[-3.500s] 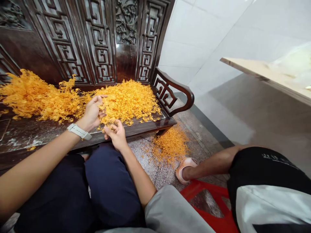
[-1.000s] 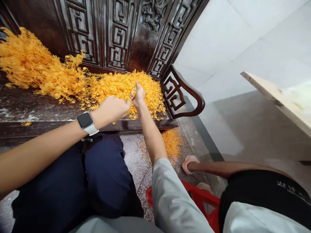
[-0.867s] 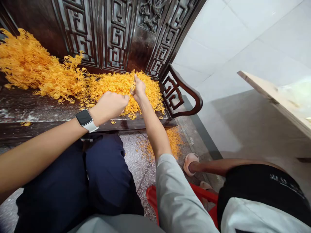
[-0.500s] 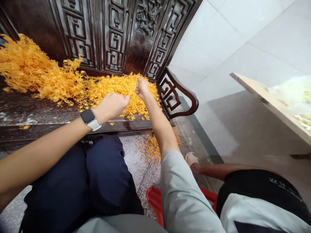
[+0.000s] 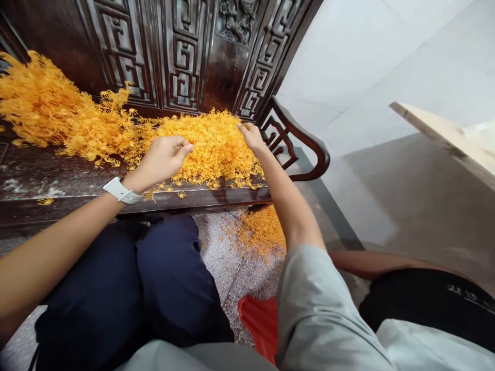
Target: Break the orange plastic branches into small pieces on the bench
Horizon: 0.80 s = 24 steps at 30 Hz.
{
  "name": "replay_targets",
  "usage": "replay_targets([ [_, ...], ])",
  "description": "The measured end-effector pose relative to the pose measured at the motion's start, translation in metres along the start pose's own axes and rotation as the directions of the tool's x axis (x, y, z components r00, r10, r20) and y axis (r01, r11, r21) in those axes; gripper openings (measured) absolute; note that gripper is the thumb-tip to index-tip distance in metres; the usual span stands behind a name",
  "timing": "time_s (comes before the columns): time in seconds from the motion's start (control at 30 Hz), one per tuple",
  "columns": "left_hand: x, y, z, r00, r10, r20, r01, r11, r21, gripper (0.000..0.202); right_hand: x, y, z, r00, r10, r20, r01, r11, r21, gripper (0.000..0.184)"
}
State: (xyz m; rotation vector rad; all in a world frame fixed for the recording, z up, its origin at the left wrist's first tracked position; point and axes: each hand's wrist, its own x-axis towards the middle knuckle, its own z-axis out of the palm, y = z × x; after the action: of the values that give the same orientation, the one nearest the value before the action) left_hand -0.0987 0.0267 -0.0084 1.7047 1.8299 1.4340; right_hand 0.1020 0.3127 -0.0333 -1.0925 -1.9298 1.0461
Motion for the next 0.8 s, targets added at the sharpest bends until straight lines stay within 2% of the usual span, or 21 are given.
replay_targets([
  [0.07,0.002,-0.008,-0.002,0.999,-0.04,-0.015,0.04,0.998,-0.04,0.015,-0.022,-0.02,0.013,0.995,0.026,0.098,-0.046,0.977,0.208,0.049],
  [0.17,0.003,-0.016,-0.004,0.998,-0.058,-0.014,0.057,0.998,-0.019,0.012,-0.068,-0.057,0.036,0.949,0.028,0.313,-0.173,0.879,0.445,0.052],
  [0.27,0.0,-0.015,-0.004,0.999,0.004,0.038,-0.008,0.996,0.085,0.01,-0.104,-0.088,0.056,0.872,0.055,0.487,-0.331,0.8,0.501,0.046],
  [0.37,-0.005,-0.009,-0.005,0.991,0.065,0.119,-0.09,0.973,0.213,0.013,-0.116,-0.102,0.066,0.791,0.092,0.605,-0.467,0.73,0.499,0.04],
  [0.5,-0.01,-0.005,-0.011,0.989,0.068,0.13,-0.101,0.957,0.27,0.013,-0.111,-0.1,0.067,0.759,0.119,0.64,-0.502,0.733,0.459,0.036],
  [0.63,-0.012,0.0,-0.019,0.983,0.107,0.148,-0.152,0.93,0.336,0.012,-0.11,-0.095,0.062,0.74,0.073,0.669,-0.487,0.745,0.457,0.016],
  [0.8,-0.019,0.022,-0.028,0.945,0.101,0.312,-0.279,0.748,0.603,0.03,-0.124,-0.097,0.061,0.757,0.147,0.636,-0.466,0.804,0.369,0.026],
])
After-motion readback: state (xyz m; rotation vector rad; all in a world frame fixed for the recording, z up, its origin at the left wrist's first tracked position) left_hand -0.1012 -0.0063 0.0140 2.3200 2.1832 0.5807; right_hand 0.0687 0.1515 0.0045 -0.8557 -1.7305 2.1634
